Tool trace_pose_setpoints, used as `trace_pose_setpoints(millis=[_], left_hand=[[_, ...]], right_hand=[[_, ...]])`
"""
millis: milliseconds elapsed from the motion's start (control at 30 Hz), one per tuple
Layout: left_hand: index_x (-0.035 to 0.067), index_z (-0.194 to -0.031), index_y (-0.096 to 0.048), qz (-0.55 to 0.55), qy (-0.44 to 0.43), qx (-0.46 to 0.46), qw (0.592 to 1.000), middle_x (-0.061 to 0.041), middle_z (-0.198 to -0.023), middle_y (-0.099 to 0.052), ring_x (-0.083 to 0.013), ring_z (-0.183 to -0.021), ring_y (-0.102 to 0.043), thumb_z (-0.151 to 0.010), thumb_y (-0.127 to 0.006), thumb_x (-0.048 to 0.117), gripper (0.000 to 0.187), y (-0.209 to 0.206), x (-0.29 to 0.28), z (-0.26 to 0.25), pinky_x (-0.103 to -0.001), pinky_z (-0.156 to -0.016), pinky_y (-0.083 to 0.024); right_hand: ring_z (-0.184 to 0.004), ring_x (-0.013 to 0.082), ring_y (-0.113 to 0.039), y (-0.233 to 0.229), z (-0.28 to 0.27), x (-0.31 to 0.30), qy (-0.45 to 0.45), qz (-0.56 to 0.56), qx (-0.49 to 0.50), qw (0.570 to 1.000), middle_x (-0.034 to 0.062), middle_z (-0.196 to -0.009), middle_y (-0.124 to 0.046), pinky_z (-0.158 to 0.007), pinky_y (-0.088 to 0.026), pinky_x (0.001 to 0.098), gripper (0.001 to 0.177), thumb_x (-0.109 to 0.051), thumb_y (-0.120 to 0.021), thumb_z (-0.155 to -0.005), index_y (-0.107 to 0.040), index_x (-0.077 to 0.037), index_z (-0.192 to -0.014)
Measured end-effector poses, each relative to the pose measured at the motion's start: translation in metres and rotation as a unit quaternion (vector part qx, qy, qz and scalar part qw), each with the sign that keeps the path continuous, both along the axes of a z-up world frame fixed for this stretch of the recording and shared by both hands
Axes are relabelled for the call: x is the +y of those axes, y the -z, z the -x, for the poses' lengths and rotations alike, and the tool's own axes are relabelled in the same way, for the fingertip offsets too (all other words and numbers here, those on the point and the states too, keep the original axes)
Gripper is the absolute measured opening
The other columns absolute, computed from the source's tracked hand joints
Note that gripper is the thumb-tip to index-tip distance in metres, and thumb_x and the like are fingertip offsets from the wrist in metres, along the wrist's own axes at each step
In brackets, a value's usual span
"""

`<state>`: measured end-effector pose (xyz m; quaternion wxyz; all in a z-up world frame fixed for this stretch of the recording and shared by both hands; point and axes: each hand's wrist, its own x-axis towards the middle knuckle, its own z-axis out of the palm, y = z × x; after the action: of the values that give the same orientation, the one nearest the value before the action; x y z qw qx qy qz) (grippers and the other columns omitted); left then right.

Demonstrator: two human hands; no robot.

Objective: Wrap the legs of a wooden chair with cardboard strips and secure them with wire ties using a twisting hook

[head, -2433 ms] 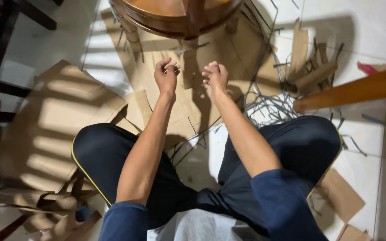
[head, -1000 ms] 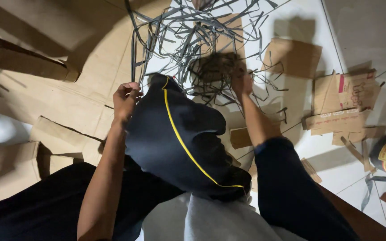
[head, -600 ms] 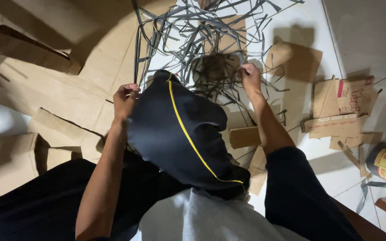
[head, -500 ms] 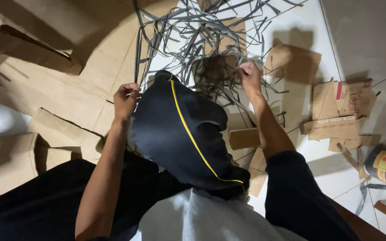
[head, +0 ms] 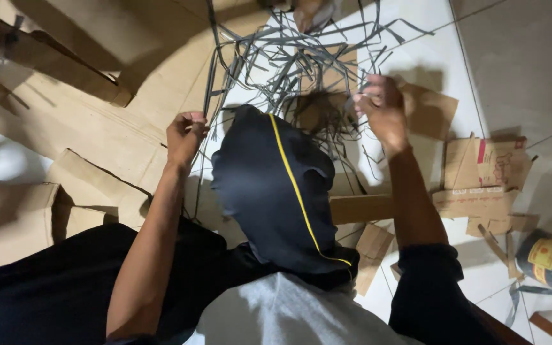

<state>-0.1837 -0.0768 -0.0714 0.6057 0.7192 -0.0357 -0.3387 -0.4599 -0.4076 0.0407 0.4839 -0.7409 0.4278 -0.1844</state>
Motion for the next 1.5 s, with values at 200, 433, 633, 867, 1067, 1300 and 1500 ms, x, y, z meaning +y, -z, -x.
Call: trace_pose_setpoints(millis=[200, 433, 633, 867, 1067, 1300, 1500], left_hand=[[0.003, -0.117, -0.063, 0.038, 0.018, -0.001, 0.999, -0.010, -0.109, -0.065, -0.0177, -0.094, -0.067, -0.099, -0.059, 0.007, 0.018, -0.100, -0.013, -0.014, -0.029, -0.086, -0.060], [0.001, -0.117, -0.064, 0.099, 0.035, -0.108, 0.989, -0.008, -0.105, -0.069, -0.0145, -0.086, -0.068, -0.099, -0.065, 0.012, 0.021, -0.157, -0.022, -0.028, -0.026, -0.076, -0.057], [0.003, -0.123, -0.065, 0.200, 0.132, -0.231, 0.943, -0.008, -0.105, -0.070, -0.0125, -0.077, -0.064, -0.103, -0.062, 0.008, 0.021, -0.267, -0.045, -0.002, -0.025, -0.067, -0.057], [-0.004, -0.089, -0.072, 0.262, 0.013, -0.340, 0.903, -0.003, -0.080, -0.059, -0.0092, -0.064, -0.052, -0.098, -0.069, 0.009, 0.016, -0.296, -0.049, -0.020, -0.022, -0.057, -0.043], [0.003, -0.087, -0.076, 0.164, -0.131, -0.240, 0.948, 0.000, -0.064, -0.064, -0.0075, -0.056, -0.064, -0.094, -0.070, 0.025, 0.024, -0.208, -0.001, -0.071, -0.020, -0.048, -0.049], [0.005, -0.121, -0.062, -0.059, -0.253, -0.242, 0.935, -0.013, -0.112, -0.069, -0.0232, -0.101, -0.067, -0.088, -0.075, 0.028, 0.043, -0.052, 0.082, -0.148, -0.035, -0.086, -0.059], [0.006, -0.140, -0.042, -0.114, -0.122, -0.305, 0.938, -0.019, -0.135, -0.058, -0.0371, -0.123, -0.059, -0.086, -0.083, 0.024, 0.070, -0.038, 0.095, -0.207, -0.055, -0.102, -0.054]], right_hand=[[-0.092, 0.0357, -0.063, -0.074, -0.005, -0.004, -0.148, 0.141, 0.011, 0.979, 0.0259, -0.121, -0.052, -0.075, -0.059, 0.0432, 0.066, -0.003, -0.078, -0.089, -0.033, 0.002, -0.137], [-0.068, 0.0230, -0.067, -0.181, -0.035, 0.033, -0.246, 0.161, 0.038, 0.955, 0.0191, -0.088, -0.067, -0.054, -0.054, 0.0298, 0.024, 0.009, -0.074, -0.100, -0.052, 0.007, -0.107], [-0.089, 0.0234, -0.062, -0.211, -0.092, 0.046, -0.346, 0.024, -0.174, 0.922, 0.0169, -0.100, -0.057, -0.084, -0.059, 0.0300, 0.014, 0.010, -0.059, -0.107, -0.048, 0.007, -0.115], [-0.082, 0.0076, -0.057, -0.212, -0.206, 0.109, -0.440, -0.082, -0.149, 0.882, 0.0040, -0.096, -0.058, -0.073, -0.052, 0.0183, 0.018, 0.004, -0.068, -0.102, -0.055, -0.001, -0.113], [-0.058, 0.0041, -0.049, -0.139, -0.282, 0.131, -0.476, -0.131, -0.023, 0.869, 0.0043, -0.080, -0.065, -0.046, -0.034, 0.0162, 0.007, -0.010, -0.067, -0.103, -0.065, -0.003, -0.105], [-0.059, 0.0054, -0.056, 0.011, -0.394, 0.149, -0.286, -0.126, 0.077, 0.947, 0.0054, -0.092, -0.074, -0.048, -0.044, 0.0181, 0.015, -0.001, -0.056, -0.094, -0.066, -0.004, -0.106], [-0.061, 0.0132, -0.066, 0.128, -0.473, 0.177, -0.284, -0.043, -0.026, 0.958, 0.0060, -0.091, -0.078, -0.057, -0.056, 0.0262, 0.023, 0.000, -0.056, -0.086, -0.064, 0.004, -0.107]])
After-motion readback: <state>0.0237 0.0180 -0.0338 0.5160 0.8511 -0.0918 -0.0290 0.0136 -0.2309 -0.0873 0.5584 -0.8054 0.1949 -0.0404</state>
